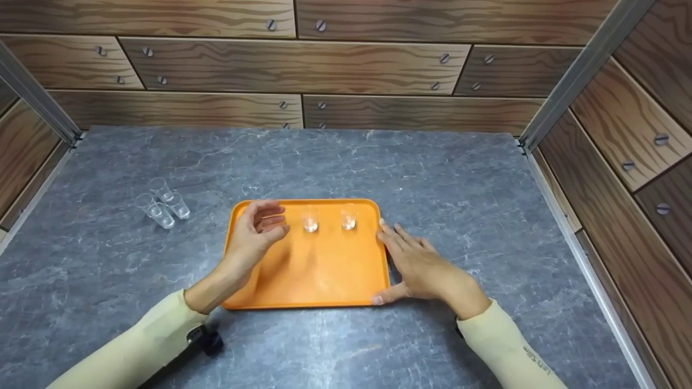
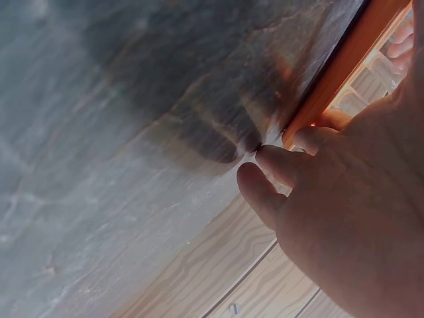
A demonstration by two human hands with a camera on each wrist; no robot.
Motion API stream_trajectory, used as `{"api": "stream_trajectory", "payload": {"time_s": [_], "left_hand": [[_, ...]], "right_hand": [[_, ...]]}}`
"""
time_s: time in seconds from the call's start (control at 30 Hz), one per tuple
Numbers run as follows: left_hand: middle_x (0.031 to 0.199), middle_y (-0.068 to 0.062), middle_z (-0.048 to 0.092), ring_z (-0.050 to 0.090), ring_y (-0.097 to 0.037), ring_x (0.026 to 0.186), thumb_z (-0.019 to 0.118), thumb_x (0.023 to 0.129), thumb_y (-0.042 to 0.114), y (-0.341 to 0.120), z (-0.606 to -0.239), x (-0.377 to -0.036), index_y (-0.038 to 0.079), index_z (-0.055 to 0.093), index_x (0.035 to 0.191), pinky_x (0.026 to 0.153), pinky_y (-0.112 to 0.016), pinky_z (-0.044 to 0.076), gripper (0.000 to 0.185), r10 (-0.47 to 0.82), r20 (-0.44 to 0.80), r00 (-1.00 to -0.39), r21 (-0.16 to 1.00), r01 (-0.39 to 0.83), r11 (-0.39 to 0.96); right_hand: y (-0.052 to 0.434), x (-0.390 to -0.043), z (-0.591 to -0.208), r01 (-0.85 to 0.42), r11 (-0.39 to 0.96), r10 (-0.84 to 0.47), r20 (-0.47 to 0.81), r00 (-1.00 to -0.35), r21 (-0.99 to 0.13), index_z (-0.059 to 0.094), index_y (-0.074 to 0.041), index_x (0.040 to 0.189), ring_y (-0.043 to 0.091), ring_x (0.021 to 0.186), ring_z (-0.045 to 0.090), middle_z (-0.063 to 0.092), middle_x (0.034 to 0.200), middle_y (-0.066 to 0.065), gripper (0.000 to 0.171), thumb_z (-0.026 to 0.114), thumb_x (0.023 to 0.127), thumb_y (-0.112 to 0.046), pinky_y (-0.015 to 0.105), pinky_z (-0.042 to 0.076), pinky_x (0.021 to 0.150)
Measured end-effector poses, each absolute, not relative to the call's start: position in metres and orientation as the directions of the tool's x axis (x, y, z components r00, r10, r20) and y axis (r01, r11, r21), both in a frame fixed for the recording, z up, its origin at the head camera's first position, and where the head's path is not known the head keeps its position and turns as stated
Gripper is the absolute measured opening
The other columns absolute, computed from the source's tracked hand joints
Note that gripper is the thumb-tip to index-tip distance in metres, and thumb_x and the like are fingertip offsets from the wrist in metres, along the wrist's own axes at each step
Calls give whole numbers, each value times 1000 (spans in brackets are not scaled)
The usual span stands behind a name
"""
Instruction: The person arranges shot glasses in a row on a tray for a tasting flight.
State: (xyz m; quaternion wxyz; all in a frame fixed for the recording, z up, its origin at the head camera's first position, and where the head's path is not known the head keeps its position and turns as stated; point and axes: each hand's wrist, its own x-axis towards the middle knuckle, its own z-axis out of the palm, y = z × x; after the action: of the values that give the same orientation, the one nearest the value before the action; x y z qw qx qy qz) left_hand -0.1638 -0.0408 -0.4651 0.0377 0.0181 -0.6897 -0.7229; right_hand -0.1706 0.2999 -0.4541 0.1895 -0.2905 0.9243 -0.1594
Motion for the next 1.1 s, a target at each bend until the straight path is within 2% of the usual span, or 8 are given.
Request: {"api": "stream_trajectory", "payload": {"time_s": [0.2, 0.4, 0.57, 0.8, 1.1], "left_hand": [[136, -27, 60, 58, -47, 126, 75, 88, -4, -58, -463, -152, -7, 56, 134, 110, -51, 50, 50, -137, 70, -988, 992, 83, -94], [129, -26, 61, 59, -49, 120, 72, 88, -7, -81, -465, -142, -8, 57, 131, 100, -36, 55, 45, -208, 99, -973, 984, 128, -127], [125, -26, 62, 62, -40, 111, 69, 89, -11, -100, -464, -137, -6, 60, 126, 92, -29, 58, 38, -276, 98, -956, 977, 145, -155], [120, -23, 65, 62, -27, 103, 67, 89, -9, -127, -464, -129, -7, 60, 126, 86, -25, 56, 37, -403, 80, -912, 986, 132, -101], [118, -18, 62, 60, -22, 102, 69, 92, -5, -152, -466, -117, -3, 59, 126, 85, -22, 52, 35, -517, 53, -854, 990, 113, -85]], "right_hand": [[298, -171, -457, -485, 775, -604, -251, -756, -405, 21, -4, 172, 45, 163, 11, 10, 180, 18, 131, 77, 82, -81, 82, 15, 120], [299, -171, -457, -478, 777, -601, -256, -757, -410, 20, -4, 172, 46, 163, 11, 10, 180, 19, 131, 78, 82, -80, 82, 13, 120], [300, -172, -456, -468, 785, -592, -270, -759, -406, 18, -5, 173, 46, 164, 10, 10, 180, 19, 132, 77, 83, -80, 81, 12, 121], [300, -172, -456, -467, 786, -591, -272, -759, -406, 18, -5, 173, 45, 164, 9, 8, 181, 17, 132, 77, 82, -81, 83, 13, 119], [300, -172, -456, -472, 782, -595, -264, -759, -407, 18, -4, 173, 46, 163, 11, 10, 180, 19, 131, 77, 83, -80, 83, 13, 119]]}}
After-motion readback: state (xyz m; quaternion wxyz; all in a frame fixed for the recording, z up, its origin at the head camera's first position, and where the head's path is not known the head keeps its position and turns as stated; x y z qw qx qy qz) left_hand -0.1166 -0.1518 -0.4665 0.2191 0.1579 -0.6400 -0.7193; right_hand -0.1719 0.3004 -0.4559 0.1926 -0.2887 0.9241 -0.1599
